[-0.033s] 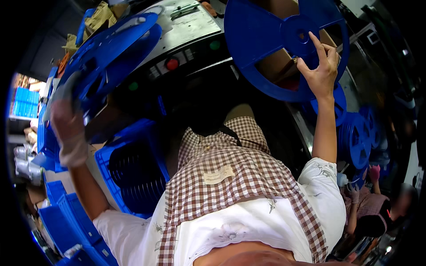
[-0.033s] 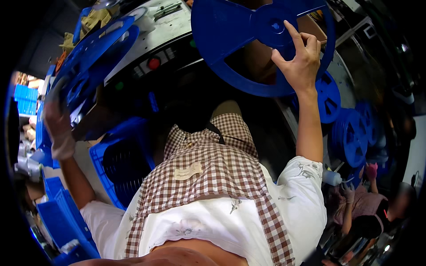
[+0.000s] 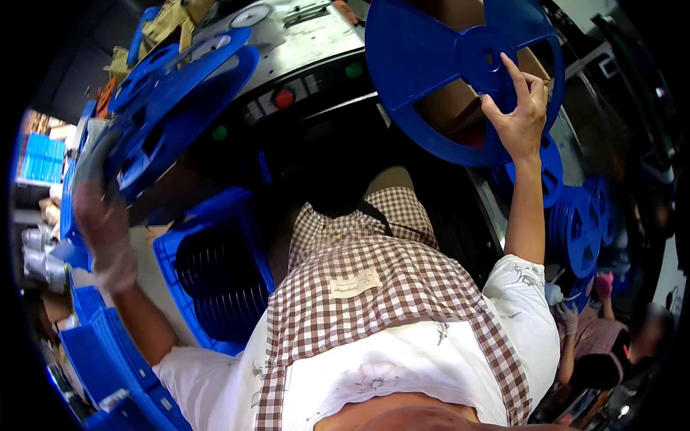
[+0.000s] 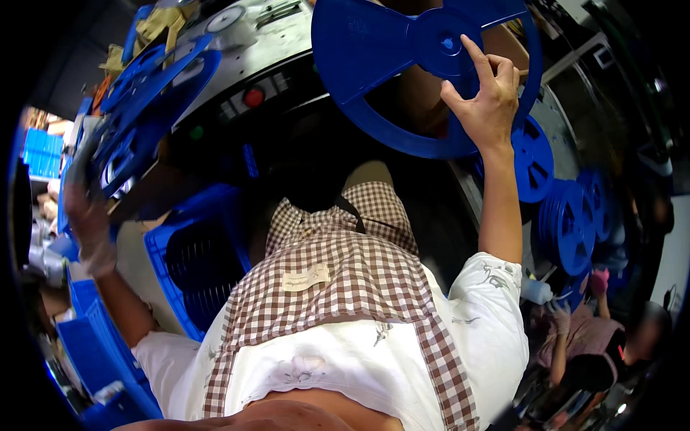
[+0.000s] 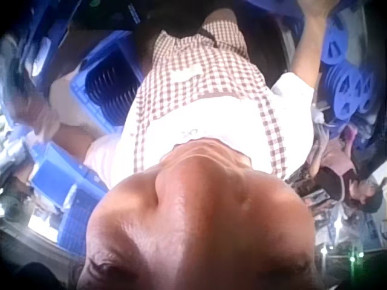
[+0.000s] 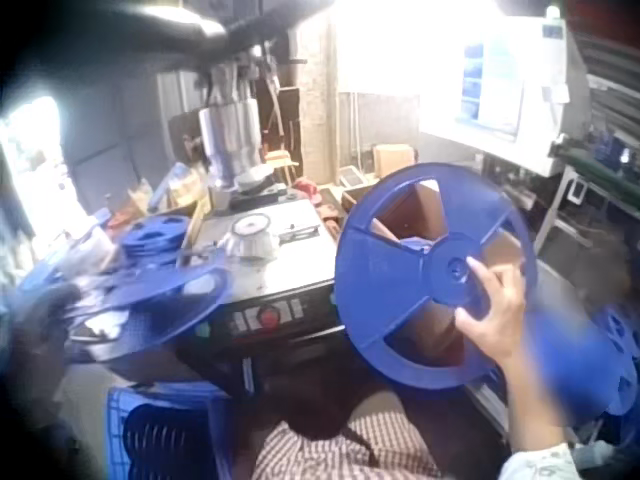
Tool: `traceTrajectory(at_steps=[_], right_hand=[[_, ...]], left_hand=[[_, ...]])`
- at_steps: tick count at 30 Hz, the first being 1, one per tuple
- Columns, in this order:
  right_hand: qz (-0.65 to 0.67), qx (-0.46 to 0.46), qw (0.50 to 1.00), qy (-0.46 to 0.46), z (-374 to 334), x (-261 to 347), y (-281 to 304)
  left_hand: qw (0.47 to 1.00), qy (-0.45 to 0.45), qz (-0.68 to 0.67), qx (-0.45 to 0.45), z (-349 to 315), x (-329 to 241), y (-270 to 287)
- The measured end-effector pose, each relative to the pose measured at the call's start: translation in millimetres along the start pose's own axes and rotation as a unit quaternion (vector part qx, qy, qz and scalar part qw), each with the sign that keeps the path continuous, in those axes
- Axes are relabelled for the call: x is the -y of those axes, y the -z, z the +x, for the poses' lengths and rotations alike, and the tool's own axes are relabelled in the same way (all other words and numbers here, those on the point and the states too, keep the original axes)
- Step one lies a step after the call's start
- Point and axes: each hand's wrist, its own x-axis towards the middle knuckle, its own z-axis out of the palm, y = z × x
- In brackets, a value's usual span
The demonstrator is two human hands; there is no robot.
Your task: The person repeatedly picks up blue plastic fan-like parts from a cardboard box, places them on a small machine, and then stacks them into a blue bin. The person continues this cycle, filling the bin with the parts.
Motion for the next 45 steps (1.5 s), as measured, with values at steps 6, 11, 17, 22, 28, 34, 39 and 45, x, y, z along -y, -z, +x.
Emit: traceTrajectory(at_steps=[6, 11, 17, 22, 28, 34, 39, 45], right_hand=[[0.257, 0.104, 0.958, -0.068, -12, 26, -34], [0.925, 0.297, 0.202, -0.128, -66, 40, -84], [0.884, 0.382, 0.181, -0.202, -85, 58, -97], [0.861, 0.414, 0.197, -0.219, -81, 74, -98], [0.848, 0.422, 0.219, -0.235, -74, 75, -101], [0.842, 0.422, 0.235, -0.239, -74, 79, -93], [0.836, 0.426, 0.248, -0.242, -75, 82, -89], [0.838, 0.402, 0.291, -0.226, -55, 88, -81]], left_hand=[[0.889, 0.377, -0.205, 0.158, -156, 9, 147], [0.817, 0.513, -0.195, 0.179, -217, -53, 108], [0.784, 0.563, -0.015, 0.263, -282, -27, 40], [0.783, 0.568, 0.009, 0.254, -412, 38, -73], [0.744, 0.613, -0.227, 0.139, -414, 31, -156], [0.881, 0.446, 0.040, 0.154, -411, 10, -161], [0.750, 0.620, -0.145, 0.179, -335, -16, -108], [0.784, 0.598, -0.017, 0.165, -390, -27, -161]])
